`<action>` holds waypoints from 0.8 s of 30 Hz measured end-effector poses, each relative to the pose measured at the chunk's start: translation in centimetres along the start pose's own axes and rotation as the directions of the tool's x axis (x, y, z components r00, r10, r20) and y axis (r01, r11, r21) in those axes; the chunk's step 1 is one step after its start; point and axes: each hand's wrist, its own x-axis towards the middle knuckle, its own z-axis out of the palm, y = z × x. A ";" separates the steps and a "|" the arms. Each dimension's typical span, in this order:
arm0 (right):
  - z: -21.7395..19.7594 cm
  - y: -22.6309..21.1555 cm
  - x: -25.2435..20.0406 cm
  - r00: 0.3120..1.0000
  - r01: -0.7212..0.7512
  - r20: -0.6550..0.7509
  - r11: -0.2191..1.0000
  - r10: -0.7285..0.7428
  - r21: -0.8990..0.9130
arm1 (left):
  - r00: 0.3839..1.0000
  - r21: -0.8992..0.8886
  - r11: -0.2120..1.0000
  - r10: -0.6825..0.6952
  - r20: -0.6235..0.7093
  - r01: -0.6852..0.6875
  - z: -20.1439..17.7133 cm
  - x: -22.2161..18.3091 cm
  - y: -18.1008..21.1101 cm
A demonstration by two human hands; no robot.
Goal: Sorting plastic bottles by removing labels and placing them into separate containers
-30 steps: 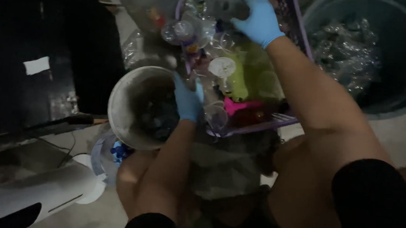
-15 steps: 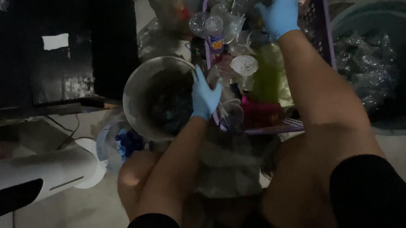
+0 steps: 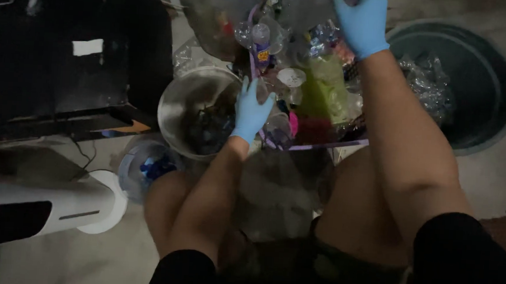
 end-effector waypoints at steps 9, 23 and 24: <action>-5.8 -15.1 -1.0 0.896 -0.357 0.380 0.880 0.228 0.312 | 0.901 -0.294 0.852 0.398 -0.174 -0.433 -7.8 -5.1 4.2; -2.6 -22.6 -5.6 0.730 -0.683 0.422 0.589 0.537 0.433 | 0.983 -0.797 0.576 0.137 -0.122 -0.180 -7.9 -5.0 7.7; -1.7 -23.0 -6.4 0.720 -0.690 0.475 0.600 0.506 0.406 | 0.985 -0.680 0.717 0.056 -0.162 -0.153 -7.4 -4.8 7.8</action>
